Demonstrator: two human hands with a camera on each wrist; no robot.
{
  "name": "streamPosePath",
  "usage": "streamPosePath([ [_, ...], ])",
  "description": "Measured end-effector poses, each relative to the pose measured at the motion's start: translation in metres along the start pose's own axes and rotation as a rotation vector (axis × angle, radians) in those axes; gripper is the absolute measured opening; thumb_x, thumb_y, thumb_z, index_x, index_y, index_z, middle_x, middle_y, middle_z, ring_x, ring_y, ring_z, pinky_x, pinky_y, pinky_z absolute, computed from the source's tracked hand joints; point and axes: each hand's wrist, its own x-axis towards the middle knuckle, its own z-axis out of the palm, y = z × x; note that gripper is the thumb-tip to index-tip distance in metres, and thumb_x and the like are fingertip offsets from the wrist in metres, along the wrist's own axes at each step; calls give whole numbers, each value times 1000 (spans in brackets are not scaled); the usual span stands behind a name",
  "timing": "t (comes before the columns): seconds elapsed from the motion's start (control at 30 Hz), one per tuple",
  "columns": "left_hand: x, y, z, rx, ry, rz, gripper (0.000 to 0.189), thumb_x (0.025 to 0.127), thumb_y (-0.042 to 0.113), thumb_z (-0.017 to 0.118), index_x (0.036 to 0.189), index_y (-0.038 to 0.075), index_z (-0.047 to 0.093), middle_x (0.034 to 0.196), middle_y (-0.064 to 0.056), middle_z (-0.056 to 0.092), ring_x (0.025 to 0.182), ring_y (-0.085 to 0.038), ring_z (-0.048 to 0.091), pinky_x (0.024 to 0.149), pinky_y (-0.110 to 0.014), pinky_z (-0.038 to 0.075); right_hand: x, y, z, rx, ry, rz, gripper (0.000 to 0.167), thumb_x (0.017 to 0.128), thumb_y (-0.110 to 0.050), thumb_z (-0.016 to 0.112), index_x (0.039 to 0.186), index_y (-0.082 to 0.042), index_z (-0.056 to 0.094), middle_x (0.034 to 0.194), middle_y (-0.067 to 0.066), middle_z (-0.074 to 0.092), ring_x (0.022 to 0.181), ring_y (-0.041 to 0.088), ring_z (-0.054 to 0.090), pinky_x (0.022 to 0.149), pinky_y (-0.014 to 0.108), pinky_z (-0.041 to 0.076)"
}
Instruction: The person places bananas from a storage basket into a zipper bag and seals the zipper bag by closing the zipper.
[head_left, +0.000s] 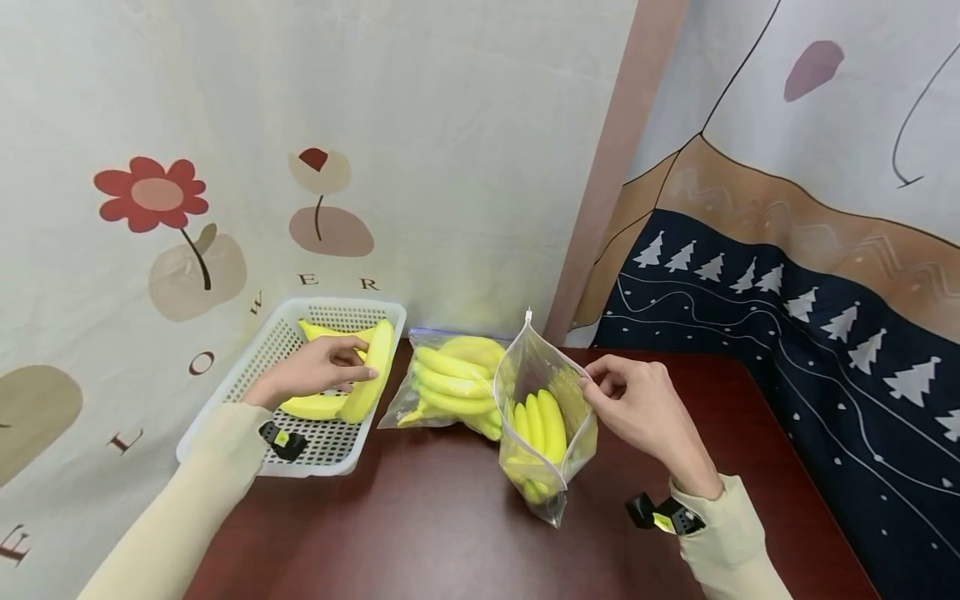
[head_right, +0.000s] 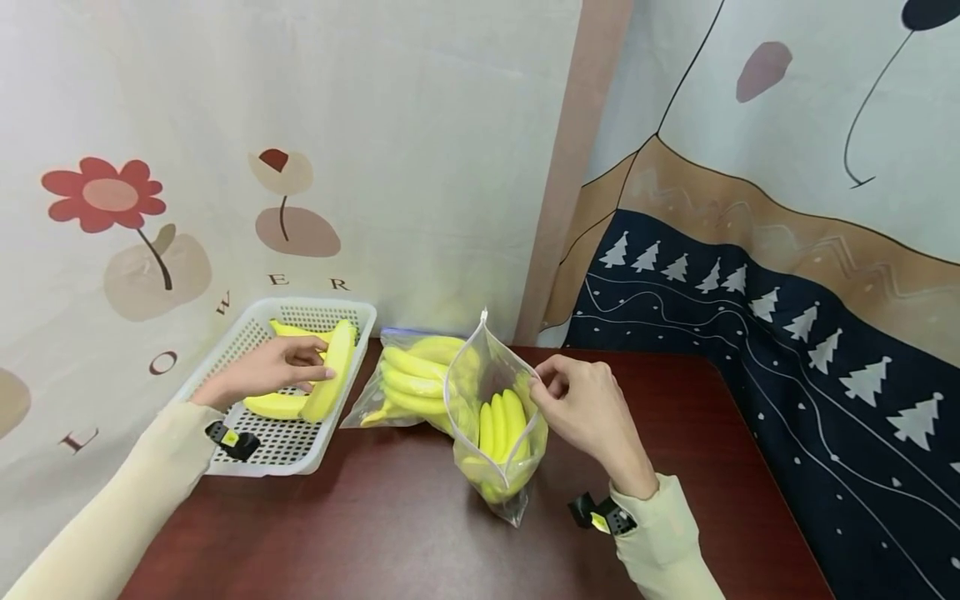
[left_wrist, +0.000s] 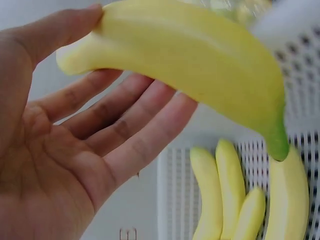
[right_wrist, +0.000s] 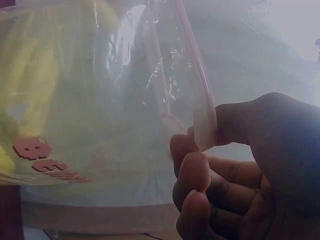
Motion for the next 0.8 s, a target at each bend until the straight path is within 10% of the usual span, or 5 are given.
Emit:
streamPosePath([
  [0.8,-5,77,35,-348,229,109,55,94,28,76,138,1,55,112,-17,73,81,-19,77,77,-38,65,3,0,7,68,28,33,10,96,-17,65,97,-14,74,60,-4,63,50,12,59,43,27,46],
])
